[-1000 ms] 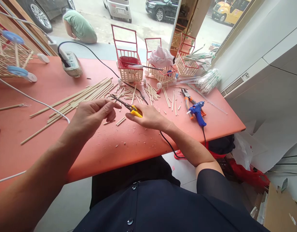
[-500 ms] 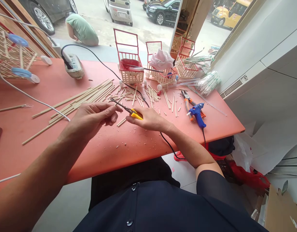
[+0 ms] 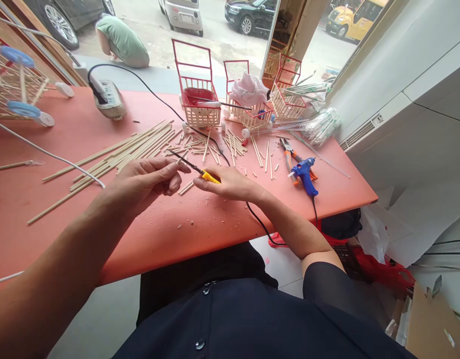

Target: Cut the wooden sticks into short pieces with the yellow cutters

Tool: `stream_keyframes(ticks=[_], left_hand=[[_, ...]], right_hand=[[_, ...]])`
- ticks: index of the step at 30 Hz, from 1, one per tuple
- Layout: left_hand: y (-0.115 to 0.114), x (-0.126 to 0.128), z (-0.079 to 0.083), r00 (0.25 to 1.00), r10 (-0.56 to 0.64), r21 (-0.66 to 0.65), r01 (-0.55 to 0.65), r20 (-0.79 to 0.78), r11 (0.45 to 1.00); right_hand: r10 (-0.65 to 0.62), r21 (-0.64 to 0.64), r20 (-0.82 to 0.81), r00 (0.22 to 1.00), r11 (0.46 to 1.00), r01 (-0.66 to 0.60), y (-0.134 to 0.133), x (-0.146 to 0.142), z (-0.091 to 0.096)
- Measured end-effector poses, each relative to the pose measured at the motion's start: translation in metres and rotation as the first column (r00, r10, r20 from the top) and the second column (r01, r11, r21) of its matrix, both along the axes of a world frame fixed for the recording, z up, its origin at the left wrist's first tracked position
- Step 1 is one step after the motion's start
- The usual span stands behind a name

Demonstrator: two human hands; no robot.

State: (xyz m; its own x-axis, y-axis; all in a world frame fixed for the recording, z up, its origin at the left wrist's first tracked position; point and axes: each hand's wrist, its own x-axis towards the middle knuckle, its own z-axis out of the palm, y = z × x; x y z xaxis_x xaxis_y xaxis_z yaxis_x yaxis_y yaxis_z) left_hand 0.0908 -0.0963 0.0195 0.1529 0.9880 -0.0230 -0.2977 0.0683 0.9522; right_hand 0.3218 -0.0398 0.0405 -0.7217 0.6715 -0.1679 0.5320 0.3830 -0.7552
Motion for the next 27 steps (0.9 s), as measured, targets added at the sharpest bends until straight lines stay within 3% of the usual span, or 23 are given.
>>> stream_keyframes(ticks=[27], left_hand=[[-0.0004, -0.0012, 0.0038, 0.998, -0.053, -0.021, 0.054, 0.037, 0.998]], right_hand=[[-0.014, 0.087, -0.043, 0.999, 0.996, 0.017, -0.0023, -0.0043, -0.0096]])
